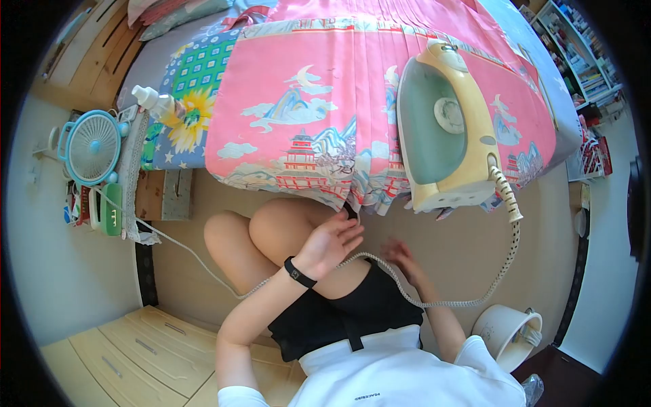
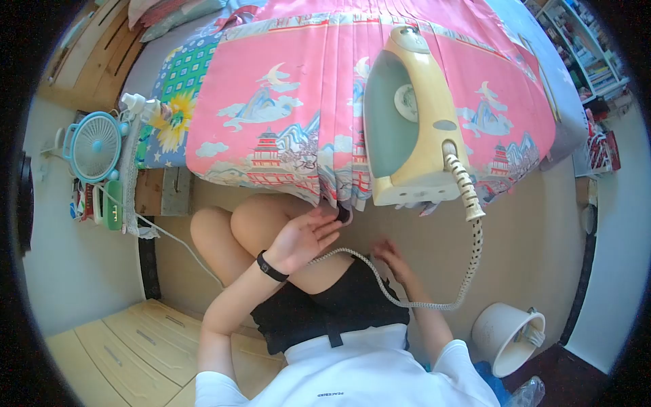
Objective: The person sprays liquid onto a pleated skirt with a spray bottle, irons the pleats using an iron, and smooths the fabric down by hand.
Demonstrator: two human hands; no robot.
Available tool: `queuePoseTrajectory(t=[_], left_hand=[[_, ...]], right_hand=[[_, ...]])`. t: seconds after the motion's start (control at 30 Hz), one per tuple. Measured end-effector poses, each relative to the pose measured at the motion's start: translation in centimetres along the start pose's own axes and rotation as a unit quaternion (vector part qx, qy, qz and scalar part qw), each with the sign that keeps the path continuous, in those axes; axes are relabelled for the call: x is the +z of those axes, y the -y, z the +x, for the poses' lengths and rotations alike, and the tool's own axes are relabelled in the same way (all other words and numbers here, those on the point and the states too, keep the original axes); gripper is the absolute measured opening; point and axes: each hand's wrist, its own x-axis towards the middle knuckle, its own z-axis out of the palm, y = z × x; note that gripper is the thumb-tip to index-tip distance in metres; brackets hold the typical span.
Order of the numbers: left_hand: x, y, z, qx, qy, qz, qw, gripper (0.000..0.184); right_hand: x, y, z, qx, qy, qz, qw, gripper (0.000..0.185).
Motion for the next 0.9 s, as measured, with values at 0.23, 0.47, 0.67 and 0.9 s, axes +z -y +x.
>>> queuePoseTrajectory(t=[0.23, 0.47, 0.67, 0.9], left_hand=[[0.3, 1.8, 3.8, 0.184, -0.021, -0.112, 0.976, 0.023], [0.9, 4.4, 6.2, 0.167, -0.023, -0.225, 0.96, 0.025], [0.2, 7.0, 7.3, 0.149, -0.036, -0.207, 0.966, 0.03], [0.9, 7.4, 7.1, 0.14, 0.024, -0.278, 0.95, 0.027]], right_hand=[[9.0, 10.8, 4.5, -0.247, 0.106, 0.109, 0.957, 0.101], [9.9, 10.6, 6.3, -0.19, 0.056, 0.289, 0.937, 0.053], [9.7, 10.1, 4.5, -0.127, -0.01, 0.353, 0.927, 0.039], [9.6, 10.7, 4.5, -0.138, -0.041, 0.305, 0.941, 0.033]])
